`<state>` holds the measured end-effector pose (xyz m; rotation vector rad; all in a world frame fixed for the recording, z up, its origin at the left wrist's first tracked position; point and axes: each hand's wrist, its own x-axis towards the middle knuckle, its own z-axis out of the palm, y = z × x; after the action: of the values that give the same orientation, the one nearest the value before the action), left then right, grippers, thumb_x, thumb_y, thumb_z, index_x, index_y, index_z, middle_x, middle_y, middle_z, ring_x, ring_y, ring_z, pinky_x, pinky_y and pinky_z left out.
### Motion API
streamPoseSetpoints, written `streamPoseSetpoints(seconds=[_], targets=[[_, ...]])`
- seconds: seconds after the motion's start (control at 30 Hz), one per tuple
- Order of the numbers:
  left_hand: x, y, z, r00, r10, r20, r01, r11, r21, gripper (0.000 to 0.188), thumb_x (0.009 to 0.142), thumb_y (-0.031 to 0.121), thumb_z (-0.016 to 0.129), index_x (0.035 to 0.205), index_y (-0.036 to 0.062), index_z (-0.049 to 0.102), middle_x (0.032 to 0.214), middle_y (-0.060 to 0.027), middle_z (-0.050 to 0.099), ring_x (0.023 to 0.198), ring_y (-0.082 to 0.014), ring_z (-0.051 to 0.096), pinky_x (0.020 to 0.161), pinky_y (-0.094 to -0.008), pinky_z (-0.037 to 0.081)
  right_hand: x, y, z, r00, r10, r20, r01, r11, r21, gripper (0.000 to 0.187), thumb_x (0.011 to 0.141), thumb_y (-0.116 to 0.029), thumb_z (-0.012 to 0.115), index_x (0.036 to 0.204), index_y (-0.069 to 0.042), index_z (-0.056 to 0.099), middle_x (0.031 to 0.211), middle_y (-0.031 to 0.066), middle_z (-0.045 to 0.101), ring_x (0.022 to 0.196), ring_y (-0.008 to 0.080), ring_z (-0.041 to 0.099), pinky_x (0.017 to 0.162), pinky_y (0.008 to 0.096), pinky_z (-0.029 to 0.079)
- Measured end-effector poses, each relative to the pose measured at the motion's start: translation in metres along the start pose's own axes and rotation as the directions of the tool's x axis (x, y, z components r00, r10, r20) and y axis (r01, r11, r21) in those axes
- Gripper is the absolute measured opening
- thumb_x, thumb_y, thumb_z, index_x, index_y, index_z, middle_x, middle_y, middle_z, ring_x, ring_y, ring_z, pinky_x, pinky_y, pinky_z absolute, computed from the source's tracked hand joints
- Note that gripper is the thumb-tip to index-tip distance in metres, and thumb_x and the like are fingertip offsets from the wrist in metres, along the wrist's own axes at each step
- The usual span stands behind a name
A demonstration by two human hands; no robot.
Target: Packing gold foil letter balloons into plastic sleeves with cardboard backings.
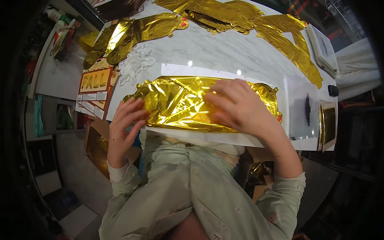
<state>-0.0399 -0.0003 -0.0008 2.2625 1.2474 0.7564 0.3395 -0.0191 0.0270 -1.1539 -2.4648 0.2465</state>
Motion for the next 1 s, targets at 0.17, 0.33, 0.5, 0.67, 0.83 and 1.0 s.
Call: streamPoseSetpoints(seconds=[0.17,0.33,0.5,0.67,0.83,1.0], targets=[[-0.005,-0.008,0.006,0.998,0.058,-0.017,-0.058,0.998,0.023,0.024,0.089,0.006,0.082,0.113,0.0094,0.081,0.135,-0.0084,0.073,0.137,-0.0341,0.063,0.125,-0.0565,0.036,0.008,-0.014,0.025,0.963,-0.135,0.235,0.115,0.989,0.097,0.053,0.103,-0.033,0.068,0.154,-0.018,0.060,0.162,0.0056,0.053,0.156,0.0304,0.043,0.129,0.0525,0.031],[-0.005,-0.009,0.008,1.000,-0.005,-0.010,0.004,0.999,-0.032,0.022,0.086,0.006,0.082,0.108,0.0070,0.083,0.134,-0.0109,0.075,0.137,-0.0338,0.064,0.126,-0.0561,0.035,0.002,-0.012,0.040,0.944,-0.167,0.285,0.151,0.985,0.077,0.054,0.105,-0.037,0.065,0.155,-0.020,0.058,0.169,0.0037,0.046,0.159,0.0293,0.038,0.131,0.0551,0.027],[-0.005,-0.009,0.008,1.000,-0.010,-0.014,0.010,0.999,-0.045,0.022,0.084,0.008,0.084,0.106,0.0060,0.081,0.134,-0.0116,0.075,0.137,-0.0341,0.064,0.126,-0.0559,0.035,0.000,-0.010,0.046,0.925,-0.202,0.322,0.172,0.978,0.120,0.054,0.105,-0.040,0.062,0.157,-0.025,0.057,0.172,0.0016,0.042,0.161,0.0301,0.034,0.132,0.0578,0.023],[-0.004,-0.005,0.009,1.000,-0.016,-0.013,0.016,0.999,-0.033,0.024,0.083,0.010,0.085,0.105,0.0050,0.080,0.134,-0.0123,0.074,0.137,-0.0349,0.064,0.126,-0.0564,0.035,-0.001,-0.009,0.046,0.926,-0.179,0.332,0.155,0.983,0.098,0.056,0.106,-0.043,0.060,0.158,-0.024,0.056,0.173,0.0037,0.040,0.162,0.0303,0.033,0.132,0.0550,0.024],[-0.006,-0.007,0.011,1.000,-0.022,-0.022,0.021,0.999,-0.026,0.027,0.080,0.014,0.088,0.102,0.0039,0.077,0.135,-0.0129,0.073,0.137,-0.0360,0.064,0.126,-0.0570,0.034,-0.001,-0.009,0.046,0.936,-0.169,0.310,0.146,0.985,0.095,0.058,0.106,-0.044,0.059,0.159,-0.022,0.055,0.173,0.0053,0.040,0.162,0.0305,0.033,0.132,0.0522,0.025],[-0.003,0.006,0.016,0.999,-0.006,-0.050,0.010,0.998,0.065,0.034,0.078,0.023,0.094,0.100,0.0070,0.074,0.133,-0.0092,0.070,0.132,-0.0333,0.064,0.122,-0.0596,0.037,-0.002,-0.008,0.047,0.939,-0.178,0.296,0.162,0.984,0.079,0.060,0.105,-0.044,0.060,0.161,-0.022,0.053,0.173,0.0056,0.039,0.162,0.0305,0.033,0.132,0.0519,0.025]])
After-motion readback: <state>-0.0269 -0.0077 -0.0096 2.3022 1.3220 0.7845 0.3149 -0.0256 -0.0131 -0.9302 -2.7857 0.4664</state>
